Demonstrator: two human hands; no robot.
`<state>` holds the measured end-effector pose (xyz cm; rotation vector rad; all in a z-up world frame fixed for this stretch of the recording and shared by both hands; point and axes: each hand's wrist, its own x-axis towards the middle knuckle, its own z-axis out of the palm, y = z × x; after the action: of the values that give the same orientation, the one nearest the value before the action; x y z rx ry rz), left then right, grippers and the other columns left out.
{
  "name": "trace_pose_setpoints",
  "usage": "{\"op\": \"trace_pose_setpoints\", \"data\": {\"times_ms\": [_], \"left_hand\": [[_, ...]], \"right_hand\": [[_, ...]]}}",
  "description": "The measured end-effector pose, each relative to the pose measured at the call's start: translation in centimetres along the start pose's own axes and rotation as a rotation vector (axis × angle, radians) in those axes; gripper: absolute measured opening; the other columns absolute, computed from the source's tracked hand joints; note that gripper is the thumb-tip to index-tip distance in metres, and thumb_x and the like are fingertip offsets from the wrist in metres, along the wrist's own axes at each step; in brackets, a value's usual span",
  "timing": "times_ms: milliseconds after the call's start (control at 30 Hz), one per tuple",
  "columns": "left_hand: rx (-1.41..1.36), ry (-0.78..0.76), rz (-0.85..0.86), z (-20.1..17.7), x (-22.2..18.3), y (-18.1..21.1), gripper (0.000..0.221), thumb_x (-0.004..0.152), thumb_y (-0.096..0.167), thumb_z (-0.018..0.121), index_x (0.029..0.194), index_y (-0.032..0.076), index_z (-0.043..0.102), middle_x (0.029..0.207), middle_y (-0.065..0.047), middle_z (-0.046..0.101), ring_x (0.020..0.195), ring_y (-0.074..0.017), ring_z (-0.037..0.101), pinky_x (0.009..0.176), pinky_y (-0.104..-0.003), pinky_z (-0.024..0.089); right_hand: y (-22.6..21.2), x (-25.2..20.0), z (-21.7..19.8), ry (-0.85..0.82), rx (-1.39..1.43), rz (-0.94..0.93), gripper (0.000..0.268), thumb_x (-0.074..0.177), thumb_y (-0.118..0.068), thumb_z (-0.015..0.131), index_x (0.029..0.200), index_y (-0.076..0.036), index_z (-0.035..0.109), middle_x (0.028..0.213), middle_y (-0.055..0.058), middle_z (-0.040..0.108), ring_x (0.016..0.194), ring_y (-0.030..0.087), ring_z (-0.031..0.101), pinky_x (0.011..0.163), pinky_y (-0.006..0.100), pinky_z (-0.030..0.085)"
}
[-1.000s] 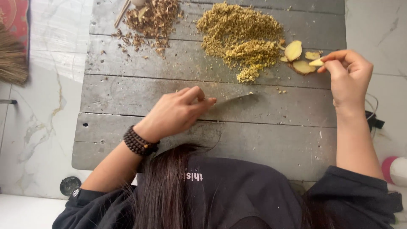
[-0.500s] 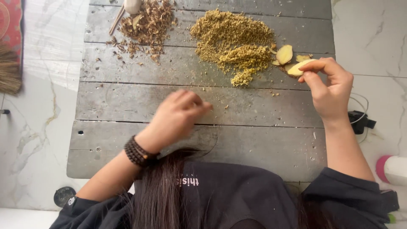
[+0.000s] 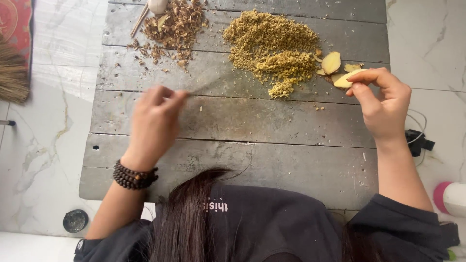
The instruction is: Scraping and slicing ginger and organizing dried herbs on a wooden board
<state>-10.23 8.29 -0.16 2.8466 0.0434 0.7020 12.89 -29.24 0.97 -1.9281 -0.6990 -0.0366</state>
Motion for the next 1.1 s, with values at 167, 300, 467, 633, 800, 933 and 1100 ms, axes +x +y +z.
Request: {"op": "trace_pose_setpoints", "data": {"times_ms": [167, 300, 467, 633, 800, 933, 1100], "left_hand": [[-0.060, -0.126, 0.024, 0.6, 0.0, -0.2, 0.028, 0.093, -0.002, 0.061, 0.115, 0.009, 0.073, 0.095, -0.009, 0.062, 0.081, -0.0258, 0.056, 0.071, -0.038, 0.051], [0.203, 0.007, -0.208, 0.1, -0.7, -3.1, 0.016, 0.102, 0.001, 0.062, 0.115, 0.001, 0.071, 0.095, -0.015, 0.061, 0.082, -0.0323, 0.055, 0.066, -0.042, 0.047], [-0.107, 0.154, -0.076, 1.4, 0.4, -0.9, 0.019, 0.100, 0.002, 0.061, 0.114, 0.007, 0.072, 0.092, -0.014, 0.059, 0.084, -0.0375, 0.061, 0.075, -0.044, 0.049], [-0.270, 0.010, 0.019, 1.4, 1.7, 3.6, 0.018, 0.099, 0.005, 0.059, 0.111, 0.007, 0.071, 0.090, -0.009, 0.062, 0.083, -0.0261, 0.064, 0.077, -0.034, 0.050], [-0.138, -0.112, 0.236, 1.3, 3.0, 5.3, 0.013, 0.099, 0.011, 0.055, 0.108, 0.006, 0.063, 0.087, -0.007, 0.055, 0.078, -0.0277, 0.063, 0.066, -0.035, 0.054], [-0.138, -0.274, 0.238, 1.6, 3.2, 7.2, 0.013, 0.096, 0.009, 0.051, 0.104, 0.005, 0.061, 0.083, -0.008, 0.058, 0.068, -0.0259, 0.067, 0.055, -0.034, 0.055], [-0.088, -0.329, 0.383, 0.5, 3.8, 9.1, 0.053, 0.091, -0.001, 0.043, 0.144, 0.004, 0.048, 0.079, -0.011, 0.070, 0.057, -0.0244, 0.072, 0.049, -0.039, 0.060]], "right_hand": [[-2.3, -0.1, 0.1, -0.125, 0.047, 0.054, 0.020, 0.097, -0.001, 0.061, 0.118, -0.001, 0.064, 0.100, 0.013, 0.068, 0.084, 0.019, 0.067, 0.083, 0.029, 0.055], [-4.0, -0.7, 0.9, -0.388, 0.141, 0.090, 0.022, 0.093, -0.003, 0.065, 0.114, -0.005, 0.062, 0.106, 0.012, 0.073, 0.089, 0.020, 0.074, 0.084, 0.028, 0.063], [-5.8, -1.6, 4.1, -0.501, 0.119, -0.032, 0.022, 0.085, 0.000, 0.073, 0.108, -0.003, 0.071, 0.088, 0.013, 0.077, 0.086, 0.024, 0.076, 0.091, 0.042, 0.055], [-4.7, -1.5, 5.0, -0.601, -0.279, -0.191, 0.019, 0.086, -0.010, 0.076, 0.104, -0.006, 0.075, 0.069, 0.010, 0.067, 0.071, 0.026, 0.070, 0.084, 0.039, 0.049], [-4.6, -1.1, 3.8, -0.607, -0.403, -0.221, 0.014, 0.088, -0.019, 0.075, 0.100, -0.013, 0.077, 0.050, 0.005, 0.055, 0.055, 0.023, 0.060, 0.072, 0.035, 0.046], [-4.4, -0.8, 2.9, -0.497, -0.278, -0.310, 0.013, 0.095, -0.022, 0.072, 0.086, -0.013, 0.076, 0.056, 0.001, 0.062, 0.059, 0.018, 0.059, 0.072, 0.031, 0.045], [-0.9, -1.0, 1.2, -0.317, -0.299, -0.419, 0.043, 0.103, -0.029, 0.064, 0.062, -0.015, 0.065, 0.089, -0.002, 0.070, 0.076, 0.021, 0.060, 0.075, 0.033, 0.043]]}}
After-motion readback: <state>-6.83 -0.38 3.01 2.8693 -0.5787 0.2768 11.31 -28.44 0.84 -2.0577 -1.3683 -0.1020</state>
